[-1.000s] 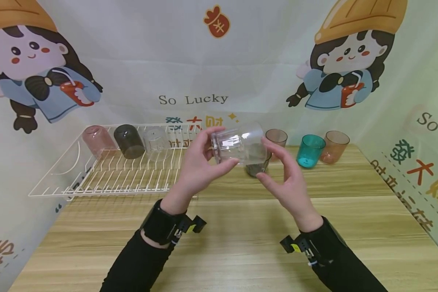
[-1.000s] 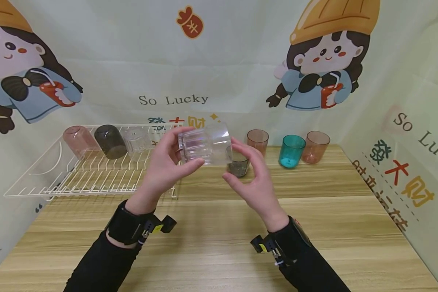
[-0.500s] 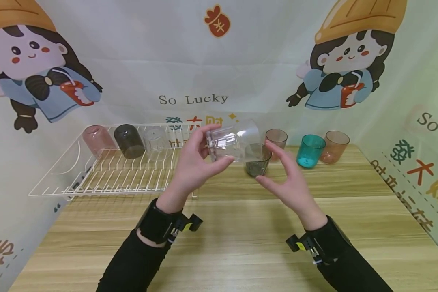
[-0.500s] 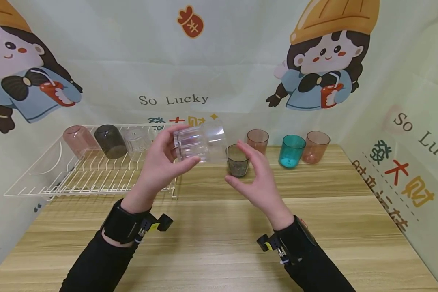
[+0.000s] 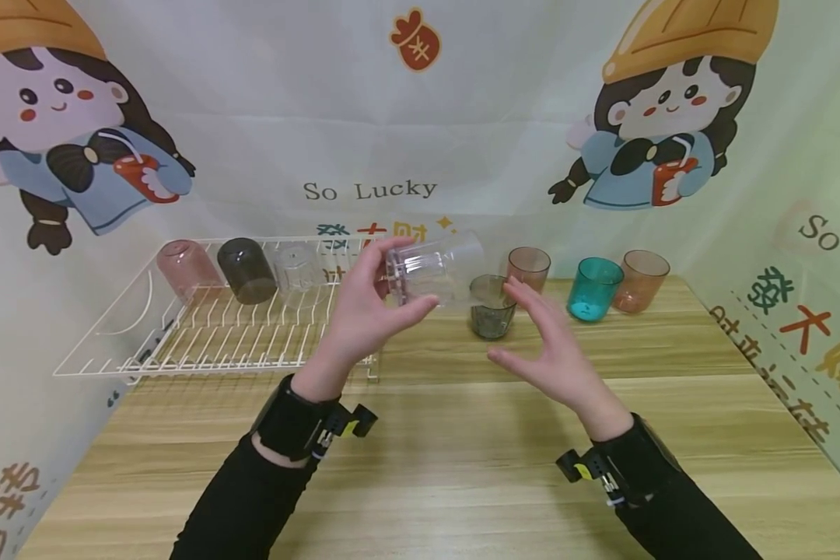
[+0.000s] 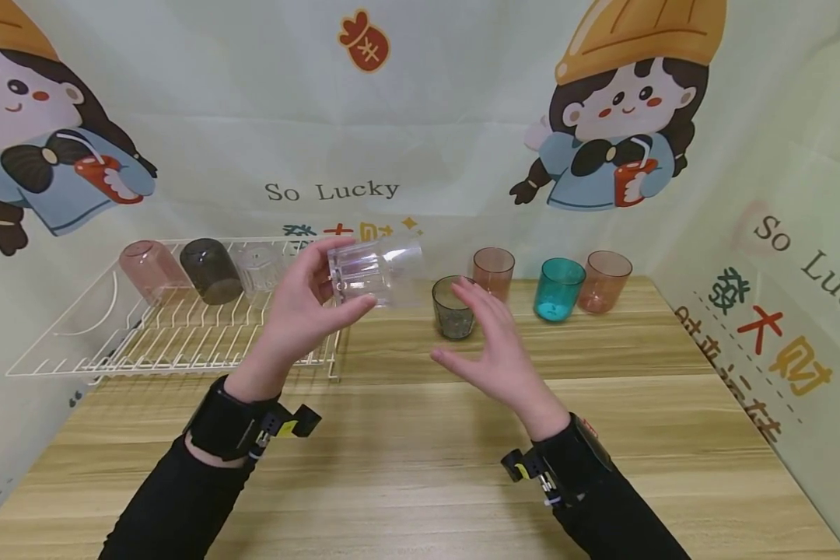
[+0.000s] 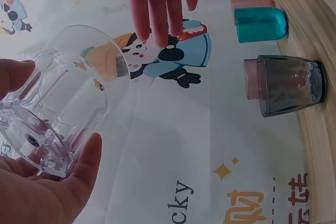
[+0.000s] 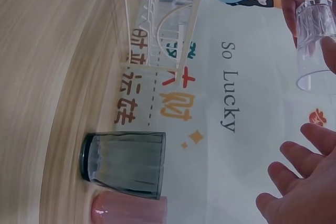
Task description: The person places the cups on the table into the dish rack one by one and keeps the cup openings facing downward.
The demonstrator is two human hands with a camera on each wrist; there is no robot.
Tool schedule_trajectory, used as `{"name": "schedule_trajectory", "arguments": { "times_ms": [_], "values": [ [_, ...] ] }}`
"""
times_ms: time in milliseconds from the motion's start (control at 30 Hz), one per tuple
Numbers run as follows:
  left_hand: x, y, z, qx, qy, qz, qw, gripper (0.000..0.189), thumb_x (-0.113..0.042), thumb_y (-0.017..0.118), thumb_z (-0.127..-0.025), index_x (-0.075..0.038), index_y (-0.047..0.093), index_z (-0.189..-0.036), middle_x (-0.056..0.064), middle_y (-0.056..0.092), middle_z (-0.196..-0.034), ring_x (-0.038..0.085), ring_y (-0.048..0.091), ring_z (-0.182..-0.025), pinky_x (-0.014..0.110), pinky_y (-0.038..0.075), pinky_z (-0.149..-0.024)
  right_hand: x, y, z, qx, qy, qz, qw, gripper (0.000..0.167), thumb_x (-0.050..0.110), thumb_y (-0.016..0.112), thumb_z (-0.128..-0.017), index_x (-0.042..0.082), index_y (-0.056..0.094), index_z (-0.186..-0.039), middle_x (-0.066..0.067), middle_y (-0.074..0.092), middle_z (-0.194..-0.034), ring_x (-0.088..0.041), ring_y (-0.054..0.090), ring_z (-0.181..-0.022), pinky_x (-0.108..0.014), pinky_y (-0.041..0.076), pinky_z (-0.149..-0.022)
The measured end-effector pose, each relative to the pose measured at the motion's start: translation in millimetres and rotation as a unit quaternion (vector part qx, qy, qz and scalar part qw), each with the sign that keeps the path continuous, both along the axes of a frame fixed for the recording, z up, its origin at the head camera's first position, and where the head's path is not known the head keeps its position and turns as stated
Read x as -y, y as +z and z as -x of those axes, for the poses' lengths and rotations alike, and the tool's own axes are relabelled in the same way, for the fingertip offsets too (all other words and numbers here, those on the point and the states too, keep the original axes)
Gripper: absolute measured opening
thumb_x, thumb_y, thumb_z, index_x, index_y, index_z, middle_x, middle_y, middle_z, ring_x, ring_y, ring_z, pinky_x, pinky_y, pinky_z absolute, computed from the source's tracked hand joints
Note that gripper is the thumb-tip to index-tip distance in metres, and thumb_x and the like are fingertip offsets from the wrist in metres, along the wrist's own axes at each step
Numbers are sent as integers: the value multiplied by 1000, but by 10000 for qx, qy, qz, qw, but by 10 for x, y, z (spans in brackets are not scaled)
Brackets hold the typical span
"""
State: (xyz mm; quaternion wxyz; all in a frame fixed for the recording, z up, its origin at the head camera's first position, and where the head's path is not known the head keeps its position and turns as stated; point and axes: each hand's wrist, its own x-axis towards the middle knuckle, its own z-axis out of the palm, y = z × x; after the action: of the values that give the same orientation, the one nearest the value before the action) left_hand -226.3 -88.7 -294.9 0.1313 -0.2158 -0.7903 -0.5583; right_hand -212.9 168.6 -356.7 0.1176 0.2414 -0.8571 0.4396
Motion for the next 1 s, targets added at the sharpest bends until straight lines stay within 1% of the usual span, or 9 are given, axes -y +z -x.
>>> {"name": "schedule_trajectory", "arguments": {
  "times_ms": [100,167,267,367,467,600,833,933,1000],
  "values": [
    [46,9,38,25,24,99,9999,74,-6,84,-78,-3,46,-141,15,56,-126,28,62,-103,41,57,-88,-22,-15,7,-30,39,-91,9999,84,13,80,-83,4,36,-154,-17,27,-163,-39,20,-151,-67,9,-120],
    [81,21,64,93,137,239,9996,73,-9,84,-79,-5,46,-141,14,56,-124,27,62,-102,39,57,-85,-38,-27,14,-39,67,-150,9999,85,13,80,-82,4,35,-154,-18,27,-163,-39,20,-151,-67,8,-120],
    [137,40,105,139,304,423,9985,72,-11,83,-79,-6,46,-141,14,56,-122,27,61,-99,36,56,-82,-64,-48,26,-8,73,-250,9997,86,15,80,-83,4,33,-154,-19,26,-163,-40,18,-151,-68,9,-120],
    [188,57,143,184,398,537,9976,74,-13,84,-80,-5,46,-143,15,56,-119,27,59,-96,36,55,-80,-100,-70,39,-8,58,-353,9994,88,15,80,-83,4,32,-155,-18,24,-164,-41,17,-151,-68,12,-119],
    [232,76,173,275,455,621,9967,76,-14,84,-80,-5,45,-144,14,55,-119,26,58,-94,36,55,-79,-141,-85,47,-36,52,-459,9989,89,15,80,-82,4,31,-156,-17,23,-165,-42,17,-151,-68,16,-119],
    [294,89,208,409,527,753,9949,76,-17,83,-81,-7,44,-145,14,54,-121,27,57,-94,36,54,-77,-199,-99,52,-51,83,-633,9980,87,16,79,-84,3,31,-155,-18,22,-165,-43,16,-151,-69,17,-118],
    [413,78,300,571,765,791,9923,75,-16,81,-82,-4,43,-145,16,52,-125,28,56,-103,38,53,-86,-301,-124,41,123,221,-1060,9940,88,22,77,-86,2,27,-156,-22,20,-164,-47,13,-151,-71,14,-117],
    [459,71,335,609,896,872,9903,75,-16,81,-82,-4,42,-145,17,53,-125,28,56,-102,38,52,-85,-336,-146,37,153,259,-1254,9917,90,26,77,-86,2,27,-157,-23,20,-164,-47,14,-150,-71,14,-117],
    [488,64,359,624,946,927,9892,75,-16,81,-82,-3,42,-146,17,54,-121,28,56,-98,36,53,-82,-359,-167,38,153,258,-1351,9904,90,28,77,-86,1,27,-156,-24,20,-164,-48,15,-150,-71,15,-117]
  ]
}}
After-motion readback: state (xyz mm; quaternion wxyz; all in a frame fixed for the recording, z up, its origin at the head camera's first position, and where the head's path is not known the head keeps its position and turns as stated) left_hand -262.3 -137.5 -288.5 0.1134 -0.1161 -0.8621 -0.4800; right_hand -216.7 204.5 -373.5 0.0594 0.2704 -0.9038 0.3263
